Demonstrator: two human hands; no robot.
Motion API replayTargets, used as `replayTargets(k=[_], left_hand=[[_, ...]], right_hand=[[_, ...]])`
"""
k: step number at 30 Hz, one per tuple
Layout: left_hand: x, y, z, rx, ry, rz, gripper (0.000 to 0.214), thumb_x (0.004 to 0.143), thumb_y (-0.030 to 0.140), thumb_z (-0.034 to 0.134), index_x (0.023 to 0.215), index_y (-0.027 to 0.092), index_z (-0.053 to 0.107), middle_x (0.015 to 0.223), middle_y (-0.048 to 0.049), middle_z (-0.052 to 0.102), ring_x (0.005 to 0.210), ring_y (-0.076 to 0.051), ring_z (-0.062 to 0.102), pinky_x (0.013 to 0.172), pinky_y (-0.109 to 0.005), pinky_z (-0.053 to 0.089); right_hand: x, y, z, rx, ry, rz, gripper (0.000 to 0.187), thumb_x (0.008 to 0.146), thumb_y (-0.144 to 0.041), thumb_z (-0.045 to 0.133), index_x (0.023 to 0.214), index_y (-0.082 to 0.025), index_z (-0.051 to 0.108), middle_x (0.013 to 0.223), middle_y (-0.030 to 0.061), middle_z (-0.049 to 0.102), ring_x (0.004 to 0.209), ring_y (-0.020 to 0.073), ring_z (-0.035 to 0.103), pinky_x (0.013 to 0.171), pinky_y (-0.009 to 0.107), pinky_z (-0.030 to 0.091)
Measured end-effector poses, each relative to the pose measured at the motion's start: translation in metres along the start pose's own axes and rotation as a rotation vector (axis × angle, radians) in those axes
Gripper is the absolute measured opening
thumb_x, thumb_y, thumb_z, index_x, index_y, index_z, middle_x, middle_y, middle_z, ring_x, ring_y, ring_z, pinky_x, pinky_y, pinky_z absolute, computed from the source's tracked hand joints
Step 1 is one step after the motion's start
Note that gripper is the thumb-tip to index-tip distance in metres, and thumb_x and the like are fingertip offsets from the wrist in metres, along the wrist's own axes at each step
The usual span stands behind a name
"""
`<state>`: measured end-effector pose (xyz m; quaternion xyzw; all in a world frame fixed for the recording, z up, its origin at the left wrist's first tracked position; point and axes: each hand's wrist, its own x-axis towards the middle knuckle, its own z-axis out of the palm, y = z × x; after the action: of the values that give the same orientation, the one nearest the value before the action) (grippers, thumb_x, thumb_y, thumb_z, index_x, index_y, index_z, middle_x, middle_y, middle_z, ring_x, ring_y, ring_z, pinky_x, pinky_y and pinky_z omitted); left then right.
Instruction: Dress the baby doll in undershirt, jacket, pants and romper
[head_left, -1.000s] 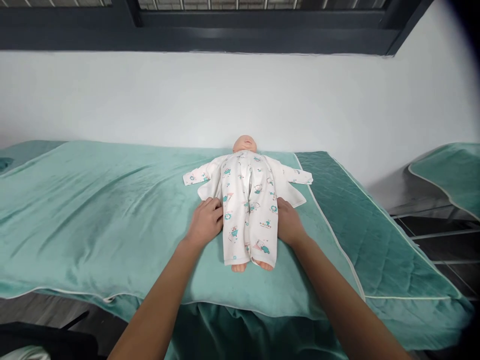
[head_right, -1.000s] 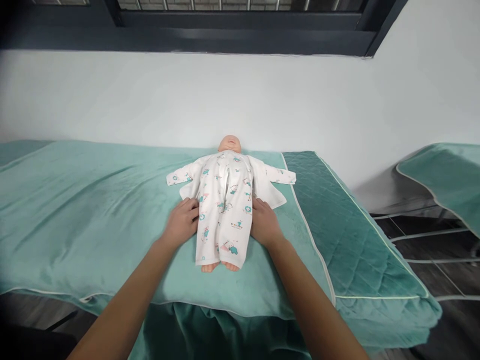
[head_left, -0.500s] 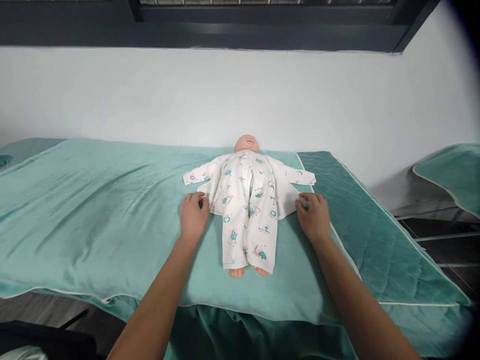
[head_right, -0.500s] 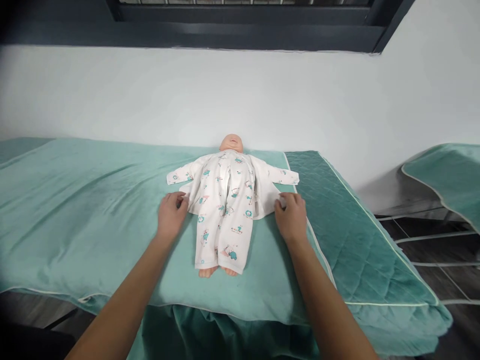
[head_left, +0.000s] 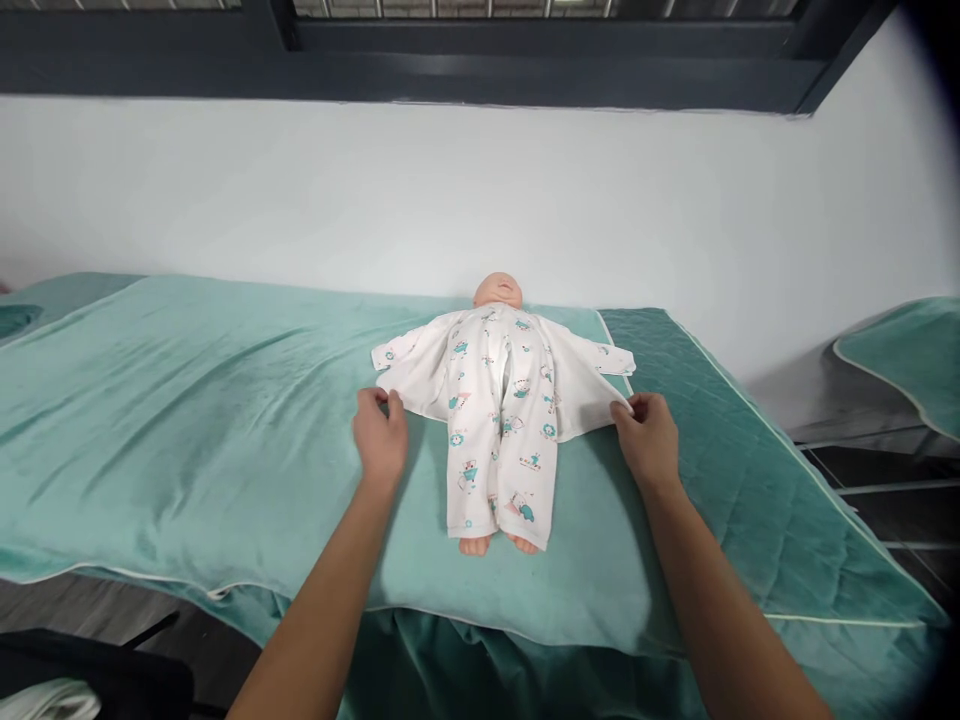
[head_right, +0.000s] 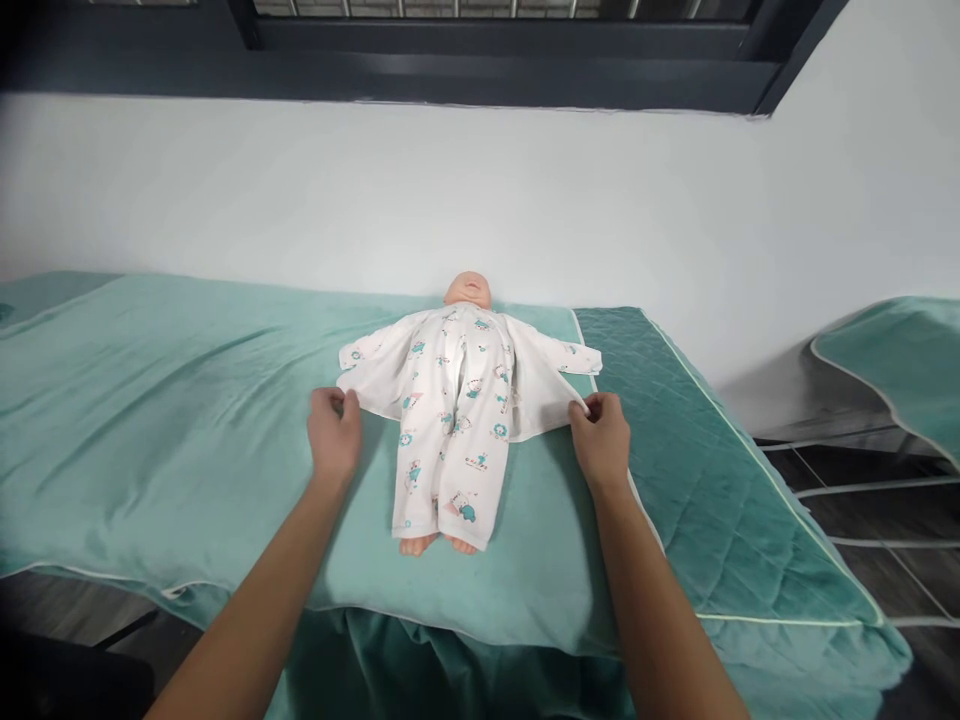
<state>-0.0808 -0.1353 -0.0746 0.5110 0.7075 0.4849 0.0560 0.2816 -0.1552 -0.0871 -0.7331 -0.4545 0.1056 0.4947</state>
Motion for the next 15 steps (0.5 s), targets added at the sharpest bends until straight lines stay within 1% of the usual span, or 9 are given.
replayTargets(k=[2,5,7,9,11,12,13,15], left_hand=[[-0.0023,-0.0005,-0.0034,-0.138,0.052,-0.02,0.014,0.093,0.036,0.049,0.092,0.023,0.049,0.087,-0.0032,0.061,0.08,-0.019,0.059,0.075,-0.034,0.046],[-0.0052,-0.001,-0.005,-0.22,0.035,0.014,0.015,0.094,0.037,0.049,0.094,0.023,0.047,0.086,-0.0018,0.059,0.078,-0.017,0.058,0.072,-0.03,0.046],[-0.0064,-0.0015,-0.0046,-0.238,-0.002,0.031,0.016,0.095,0.038,0.048,0.095,0.023,0.046,0.087,-0.0016,0.059,0.078,-0.016,0.058,0.07,-0.029,0.045],[-0.0073,-0.0021,-0.0039,-0.253,-0.034,0.041,0.017,0.096,0.04,0.048,0.096,0.023,0.046,0.091,-0.0023,0.059,0.081,-0.016,0.058,0.071,-0.029,0.045],[-0.0081,-0.0025,-0.0033,-0.263,-0.052,0.045,0.018,0.096,0.04,0.048,0.097,0.023,0.045,0.094,-0.0027,0.059,0.084,-0.016,0.059,0.073,-0.029,0.045],[-0.0085,-0.0026,-0.0031,-0.265,-0.059,0.05,0.017,0.096,0.04,0.047,0.097,0.023,0.045,0.094,-0.0028,0.059,0.085,-0.017,0.059,0.074,-0.029,0.045],[-0.0088,-0.0025,-0.0029,-0.264,-0.064,0.06,0.017,0.096,0.04,0.048,0.096,0.023,0.045,0.093,-0.0027,0.06,0.086,-0.017,0.059,0.074,-0.029,0.045],[-0.0092,-0.0018,-0.0025,-0.245,-0.082,0.094,0.016,0.095,0.039,0.048,0.095,0.023,0.045,0.092,-0.0026,0.06,0.085,-0.017,0.06,0.075,-0.029,0.046]], right_hand=[[0.0007,0.0035,-0.0007,0.193,0.027,0.046,0.023,0.072,-0.036,0.066,0.087,-0.021,0.055,0.072,-0.0031,0.057,0.063,0.0146,0.051,0.061,0.029,0.041],[0.0009,0.0053,-0.0003,0.472,0.016,0.114,0.028,0.065,-0.031,0.07,0.087,-0.022,0.055,0.074,-0.0051,0.057,0.063,0.0127,0.053,0.061,0.027,0.046],[0.0006,0.0038,-0.0003,0.645,-0.03,0.16,0.034,0.063,-0.03,0.075,0.09,-0.022,0.055,0.077,-0.005,0.06,0.066,0.0124,0.057,0.064,0.027,0.05],[0.0009,0.0012,-0.001,0.794,-0.117,0.206,0.037,0.067,-0.037,0.077,0.095,-0.023,0.057,0.08,-0.0038,0.063,0.067,0.0134,0.06,0.065,0.029,0.052],[0.0022,-0.0006,-0.0019,0.898,-0.197,0.24,0.038,0.074,-0.049,0.072,0.099,-0.022,0.06,0.08,-0.0017,0.064,0.069,0.0153,0.062,0.064,0.032,0.053],[0.0034,-0.0007,-0.002,0.929,-0.214,0.25,0.039,0.076,-0.052,0.07,0.099,-0.021,0.062,0.081,-0.0007,0.065,0.07,0.0159,0.063,0.065,0.032,0.054],[0.0049,-0.0003,-0.0017,0.945,-0.218,0.259,0.04,0.076,-0.053,0.071,0.099,-0.02,0.064,0.083,0.0,0.066,0.072,0.016,0.063,0.066,0.033,0.054],[0.0083,0.0015,0.0004,0.946,-0.216,0.275,0.04,0.071,-0.046,0.077,0.099,-0.02,0.066,0.089,0.0005,0.068,0.075,0.0151,0.063,0.067,0.032,0.054]])
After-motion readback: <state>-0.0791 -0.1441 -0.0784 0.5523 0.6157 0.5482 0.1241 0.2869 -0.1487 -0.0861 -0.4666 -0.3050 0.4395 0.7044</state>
